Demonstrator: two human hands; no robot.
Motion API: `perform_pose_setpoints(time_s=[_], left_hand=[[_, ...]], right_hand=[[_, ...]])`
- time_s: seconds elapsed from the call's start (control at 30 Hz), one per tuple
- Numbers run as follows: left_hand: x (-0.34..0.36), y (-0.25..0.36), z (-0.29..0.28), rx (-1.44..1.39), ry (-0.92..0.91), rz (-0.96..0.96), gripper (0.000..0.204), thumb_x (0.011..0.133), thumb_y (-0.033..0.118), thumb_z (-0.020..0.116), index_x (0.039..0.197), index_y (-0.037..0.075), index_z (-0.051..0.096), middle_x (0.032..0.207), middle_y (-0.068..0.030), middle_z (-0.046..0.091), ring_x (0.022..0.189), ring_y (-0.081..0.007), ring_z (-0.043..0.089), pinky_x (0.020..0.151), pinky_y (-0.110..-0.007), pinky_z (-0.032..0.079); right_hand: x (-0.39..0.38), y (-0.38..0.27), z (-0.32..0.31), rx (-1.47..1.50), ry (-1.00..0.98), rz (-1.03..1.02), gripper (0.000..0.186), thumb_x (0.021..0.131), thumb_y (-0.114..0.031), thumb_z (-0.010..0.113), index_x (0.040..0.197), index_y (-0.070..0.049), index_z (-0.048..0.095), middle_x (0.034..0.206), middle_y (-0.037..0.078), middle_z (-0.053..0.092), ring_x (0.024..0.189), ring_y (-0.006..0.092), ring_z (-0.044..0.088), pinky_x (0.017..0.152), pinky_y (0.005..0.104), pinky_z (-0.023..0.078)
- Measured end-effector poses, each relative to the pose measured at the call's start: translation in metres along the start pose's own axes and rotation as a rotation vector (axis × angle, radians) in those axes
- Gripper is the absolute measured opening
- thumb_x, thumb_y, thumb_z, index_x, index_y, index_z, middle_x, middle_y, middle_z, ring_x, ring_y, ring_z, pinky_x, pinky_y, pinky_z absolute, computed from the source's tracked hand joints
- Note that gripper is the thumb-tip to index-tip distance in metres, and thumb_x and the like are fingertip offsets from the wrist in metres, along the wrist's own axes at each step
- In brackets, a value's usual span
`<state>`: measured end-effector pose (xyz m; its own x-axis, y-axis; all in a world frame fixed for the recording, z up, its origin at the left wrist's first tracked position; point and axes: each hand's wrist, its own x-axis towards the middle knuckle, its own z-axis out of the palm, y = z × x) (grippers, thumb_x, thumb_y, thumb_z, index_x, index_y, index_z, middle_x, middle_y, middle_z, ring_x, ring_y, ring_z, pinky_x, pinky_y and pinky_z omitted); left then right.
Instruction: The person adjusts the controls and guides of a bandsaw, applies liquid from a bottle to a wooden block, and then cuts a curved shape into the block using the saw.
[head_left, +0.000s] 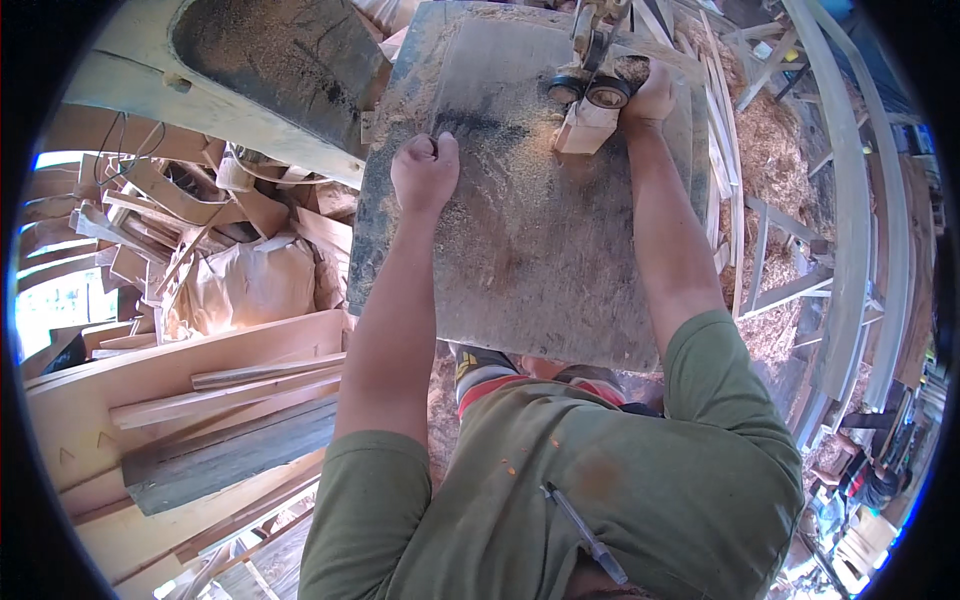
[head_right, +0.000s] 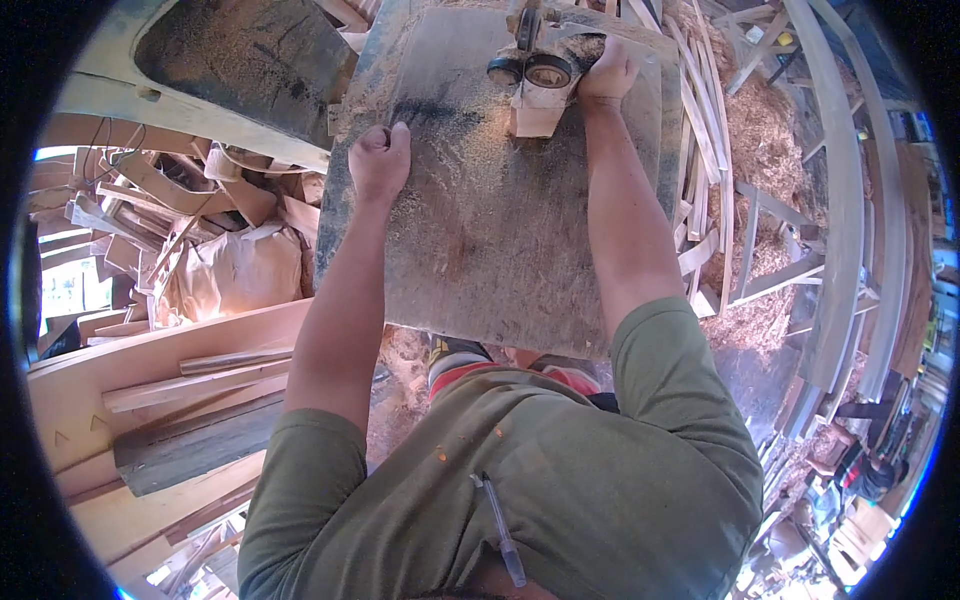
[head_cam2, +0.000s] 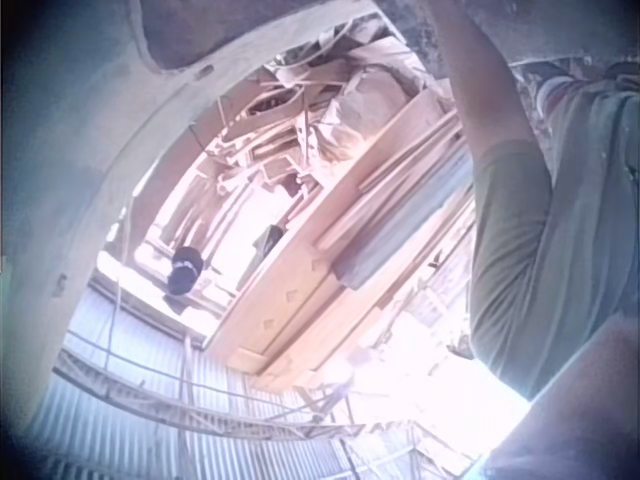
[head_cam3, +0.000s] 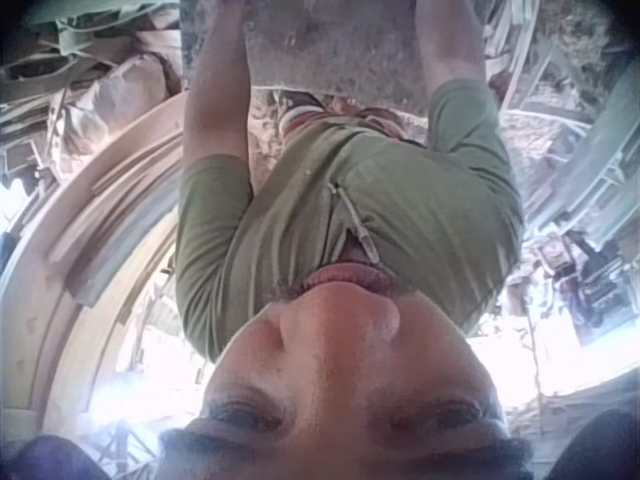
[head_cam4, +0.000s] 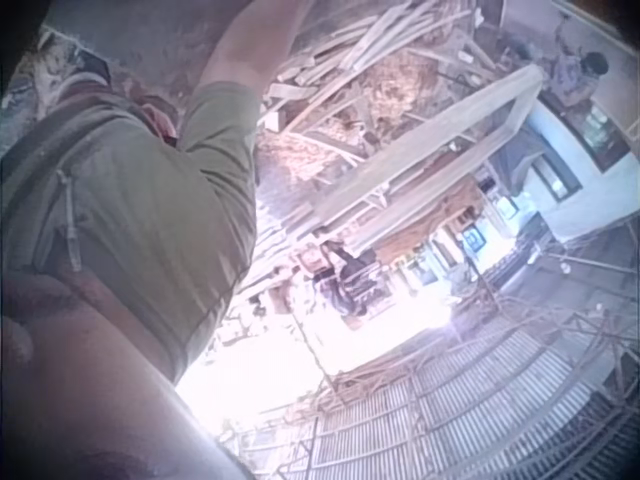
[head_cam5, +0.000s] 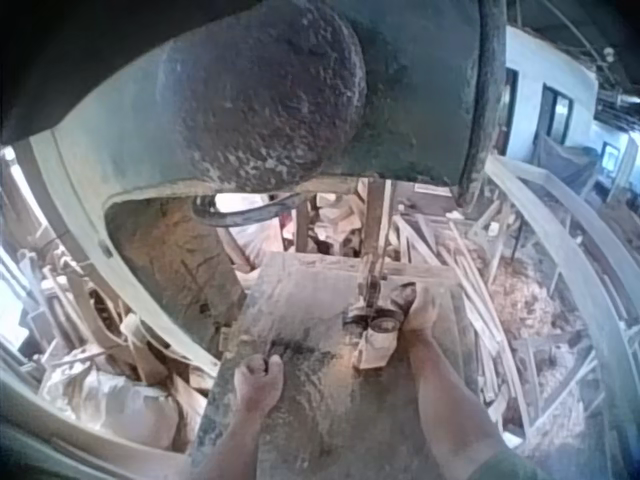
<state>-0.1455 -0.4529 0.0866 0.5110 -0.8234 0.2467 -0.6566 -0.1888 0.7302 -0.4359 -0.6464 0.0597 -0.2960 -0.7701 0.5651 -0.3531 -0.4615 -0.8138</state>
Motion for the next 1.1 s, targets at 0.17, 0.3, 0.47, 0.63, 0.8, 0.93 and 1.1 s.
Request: perform_pose_setpoints(time_s=[0.17, 0.3, 0.47, 0.63, 0.8, 0.93, 1.1], left_hand=[[0.000, -0.003, 0.001, 0.002, 0.039, 0.052, 0.043, 0.086, 0.031, 0.068, 0.061, -0.001, 0.052, 0.065, -0.0208, 0.058, 0.062, -0.0410, 0.058, 0.061, -0.048, 0.046], [0.003, 0.003, 0.005, -0.012, 0.015, 0.042, 0.044, 0.086, 0.031, 0.067, 0.061, -0.001, 0.050, 0.064, -0.0208, 0.056, 0.061, -0.0407, 0.057, 0.061, -0.047, 0.045], [0.001, 0.003, 0.002, -0.035, 0.019, 0.011, 0.046, 0.086, 0.030, 0.067, 0.060, -0.001, 0.045, 0.061, -0.0199, 0.052, 0.059, -0.0398, 0.054, 0.060, -0.047, 0.043], [0.001, 0.001, 0.001, -0.025, 0.007, -0.030, 0.045, 0.085, 0.030, 0.067, 0.060, -0.001, 0.045, 0.062, -0.0199, 0.052, 0.060, -0.0395, 0.053, 0.060, -0.047, 0.043], [0.002, 0.002, 0.002, -0.012, 0.013, 0.017, 0.044, 0.085, 0.031, 0.065, 0.061, -0.001, 0.048, 0.065, -0.0210, 0.056, 0.064, -0.0414, 0.057, 0.063, -0.049, 0.046], [0.002, 0.002, 0.001, 0.006, -0.002, -0.003, 0.043, 0.085, 0.030, 0.065, 0.061, -0.002, 0.050, 0.066, -0.0214, 0.058, 0.065, -0.0421, 0.058, 0.064, -0.049, 0.046], [0.000, 0.001, -0.002, 0.001, 0.018, 0.032, 0.043, 0.086, 0.030, 0.063, 0.060, -0.002, 0.050, 0.067, -0.0217, 0.058, 0.067, -0.0426, 0.059, 0.065, -0.050, 0.047]], right_hand=[[0.003, 0.016, 0.000, -0.436, 0.102, -0.326, 0.026, 0.085, -0.015, 0.068, 0.110, -0.006, 0.069, 0.099, 0.014, 0.072, 0.097, 0.0344, 0.066, 0.091, 0.0439, 0.045], [0.010, 0.033, -0.004, -0.344, 0.143, -0.190, 0.027, 0.086, -0.015, 0.067, 0.111, -0.005, 0.069, 0.101, 0.014, 0.072, 0.097, 0.0364, 0.065, 0.090, 0.0446, 0.046], [0.007, 0.018, -0.005, -0.391, 0.087, -0.157, 0.026, 0.089, -0.018, 0.066, 0.111, -0.004, 0.069, 0.103, 0.016, 0.070, 0.099, 0.0343, 0.064, 0.087, 0.0444, 0.049], [0.002, 0.001, 0.000, -0.074, 0.138, 0.004, 0.026, 0.095, -0.023, 0.061, 0.106, -0.001, 0.069, 0.103, 0.015, 0.069, 0.098, 0.0282, 0.064, 0.087, 0.0404, 0.050], [0.005, 0.003, 0.002, 0.326, 0.243, 0.252, 0.030, 0.098, -0.025, 0.055, 0.097, 0.002, 0.069, 0.104, 0.011, 0.068, 0.097, 0.0234, 0.062, 0.088, 0.0376, 0.050], [0.003, 0.008, 0.001, 0.050, 0.172, 0.076, 0.033, 0.098, -0.028, 0.055, 0.096, 0.001, 0.069, 0.104, 0.011, 0.068, 0.095, 0.0227, 0.063, 0.087, 0.0375, 0.050], [0.004, 0.004, 0.002, 0.198, 0.160, 0.220, 0.034, 0.099, -0.029, 0.055, 0.094, 0.001, 0.069, 0.102, 0.012, 0.068, 0.095, 0.0234, 0.063, 0.088, 0.0392, 0.050]])
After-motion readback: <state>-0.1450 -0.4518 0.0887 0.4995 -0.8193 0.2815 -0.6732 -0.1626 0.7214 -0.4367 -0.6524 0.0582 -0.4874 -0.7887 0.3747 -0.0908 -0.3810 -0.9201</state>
